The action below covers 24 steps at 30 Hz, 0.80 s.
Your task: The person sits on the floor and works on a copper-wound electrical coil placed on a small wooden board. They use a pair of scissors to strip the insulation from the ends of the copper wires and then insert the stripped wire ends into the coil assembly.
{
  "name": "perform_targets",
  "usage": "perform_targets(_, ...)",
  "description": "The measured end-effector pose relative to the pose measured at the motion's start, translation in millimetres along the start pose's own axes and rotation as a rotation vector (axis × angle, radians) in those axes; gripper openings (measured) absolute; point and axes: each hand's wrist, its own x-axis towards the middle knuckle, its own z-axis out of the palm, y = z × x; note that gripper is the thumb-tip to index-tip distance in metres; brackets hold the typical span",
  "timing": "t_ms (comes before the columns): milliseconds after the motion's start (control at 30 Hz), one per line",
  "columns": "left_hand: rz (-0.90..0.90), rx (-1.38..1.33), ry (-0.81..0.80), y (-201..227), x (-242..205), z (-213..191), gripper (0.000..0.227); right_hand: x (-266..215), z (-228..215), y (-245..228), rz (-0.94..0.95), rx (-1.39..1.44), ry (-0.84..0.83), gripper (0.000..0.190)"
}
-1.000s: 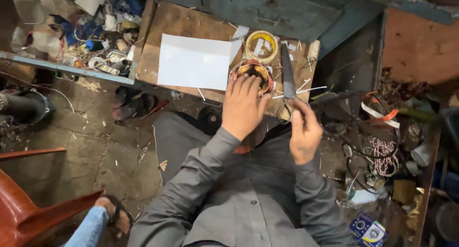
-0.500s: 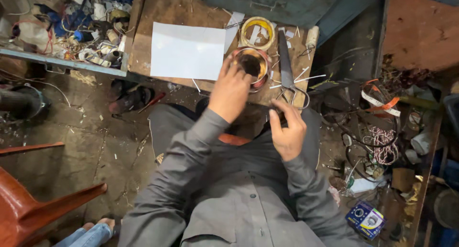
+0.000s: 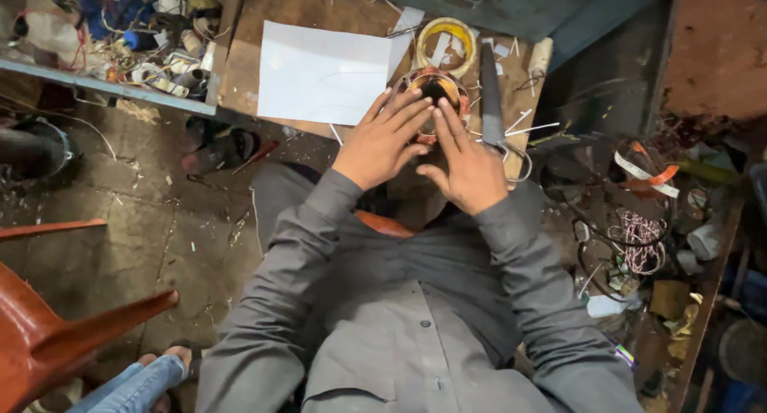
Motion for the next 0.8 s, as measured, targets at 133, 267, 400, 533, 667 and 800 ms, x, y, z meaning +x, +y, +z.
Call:
perform_targets(133,-0.017,-0.009,0.017,-2,-2,9,0.057,-9,4,3,-0.002,-0.071,0.005,0.075)
perform_targets(267,0.009,-0.03,0.003,-13,3,8,0.042,-3,4,15,-0.045,-0.069,0.104,0.059)
perform_targets(400,0.046,-0.088,0.034,-16,4,12,0.034,1,4,25,-0.145,-0.024,0.194,0.054)
perform_targets(533,0.067,-0.111,0.165,-18,2,22,0.031,7,5,34,-0.182,0.071,0.215,0.042)
perform_targets(667,0.017,-0.225,0.239,-17,3,31,0.026,10,6,41,-0.211,0.092,0.225,0.033)
perform_targets(800,0.0,-0.155,0.17,-13,4,23,0.025,14,9,36,-0.223,0.075,0.252,0.037)
